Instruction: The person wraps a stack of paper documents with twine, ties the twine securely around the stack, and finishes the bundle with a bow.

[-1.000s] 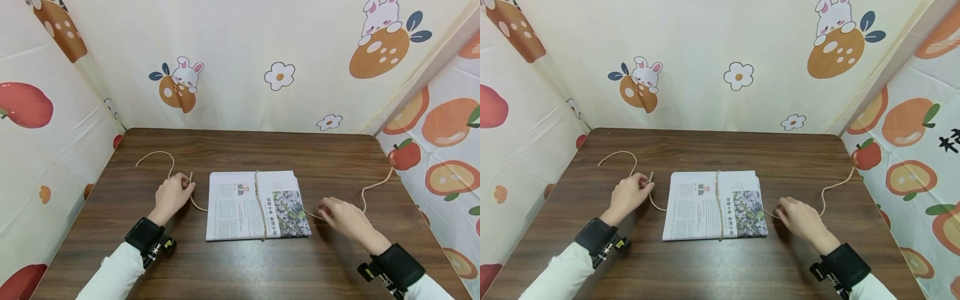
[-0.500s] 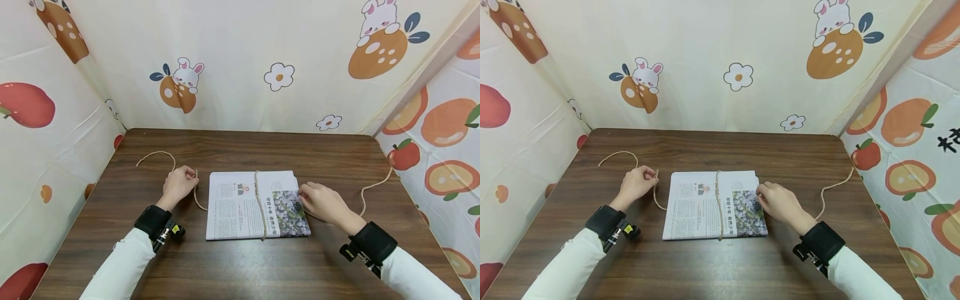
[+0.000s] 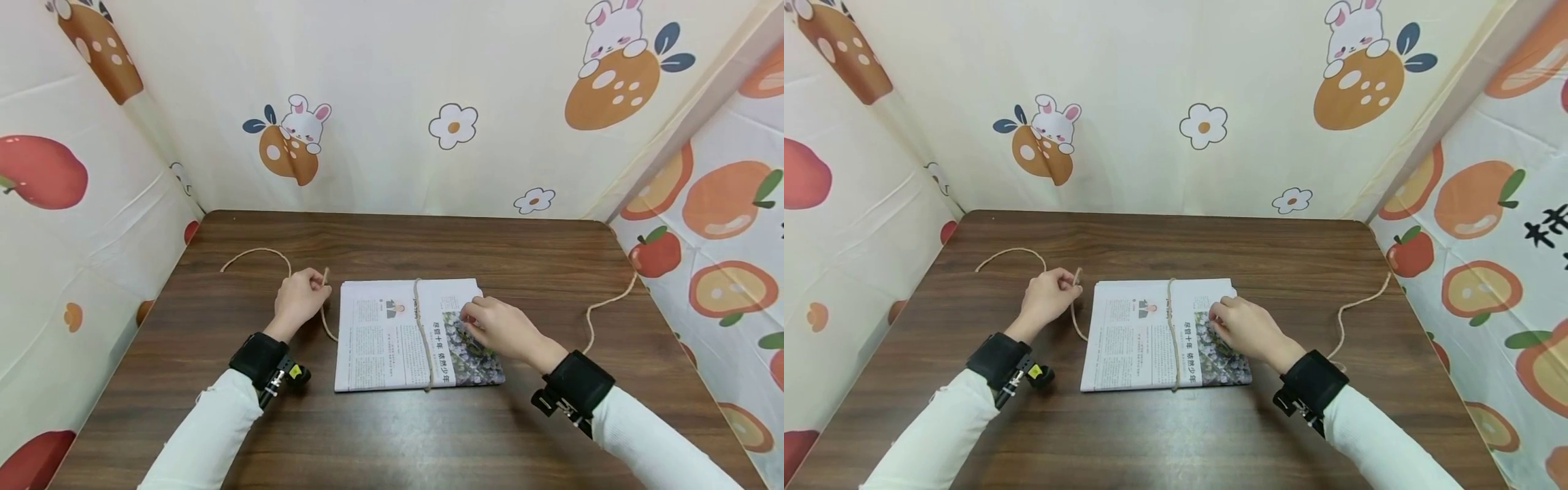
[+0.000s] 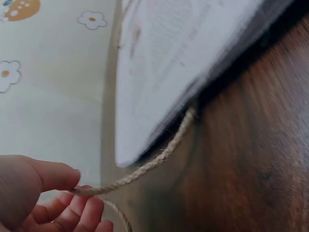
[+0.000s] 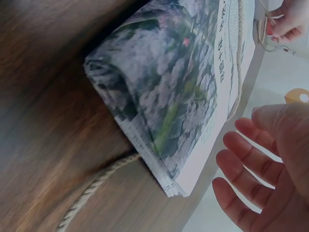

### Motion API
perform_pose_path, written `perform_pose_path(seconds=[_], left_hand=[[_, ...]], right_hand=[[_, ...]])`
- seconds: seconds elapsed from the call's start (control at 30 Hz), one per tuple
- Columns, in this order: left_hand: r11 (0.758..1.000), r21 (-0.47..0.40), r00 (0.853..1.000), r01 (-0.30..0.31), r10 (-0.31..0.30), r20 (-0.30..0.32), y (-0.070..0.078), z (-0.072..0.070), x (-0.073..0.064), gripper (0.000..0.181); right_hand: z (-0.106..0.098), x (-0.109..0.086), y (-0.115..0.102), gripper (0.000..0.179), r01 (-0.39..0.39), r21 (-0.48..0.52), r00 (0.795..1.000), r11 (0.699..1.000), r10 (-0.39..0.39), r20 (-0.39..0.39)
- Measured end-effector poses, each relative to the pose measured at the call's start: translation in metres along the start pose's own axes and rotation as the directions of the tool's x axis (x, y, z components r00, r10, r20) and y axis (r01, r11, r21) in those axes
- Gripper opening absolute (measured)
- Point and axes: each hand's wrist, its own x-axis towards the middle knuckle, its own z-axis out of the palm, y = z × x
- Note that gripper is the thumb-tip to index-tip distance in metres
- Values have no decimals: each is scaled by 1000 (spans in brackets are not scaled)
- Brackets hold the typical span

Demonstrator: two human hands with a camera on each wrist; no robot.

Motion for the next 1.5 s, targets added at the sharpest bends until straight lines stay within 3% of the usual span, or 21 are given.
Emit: perform_pose_path(seconds=[0.23,0.4,0.53,0.67,0.87,1.1,1.27,1.4,1.5], left_hand=[[988,-131,993,-88,77,-86,12,-7,-7,16],[965,-218,989,-149,140,-55,25,-12,-16,14],[953,-227,979,-201,203,-14,39,-13,-25,13],[937,-240,964,-254,266,18,52,-11,-35,9],[902,-244,927,-357,375,30,66,-2,-46,3],[859,-245,879,-449,474,50,70,6,-51,3],[834,-256,850,-489,522,76,69,8,-51,4],[830,-249,843,-499,532,84,67,9,-51,3],[831,-251,845,-496,529,82,66,8,-51,4]], right_hand=[[3,10,-4,6,45,21,999,999,-44,-10],[2,20,-10,6,57,28,998,998,-57,-1],[1,30,-15,8,48,42,999,998,-49,14],[-1,41,-22,13,16,86,999,996,-19,35],[-2,59,-37,23,-31,213,998,977,19,56],[5,74,-54,26,-39,345,998,938,18,66],[12,78,-59,14,-26,381,998,924,2,64],[14,78,-59,2,-45,377,997,925,21,68],[11,78,-55,5,-61,371,998,926,44,54]])
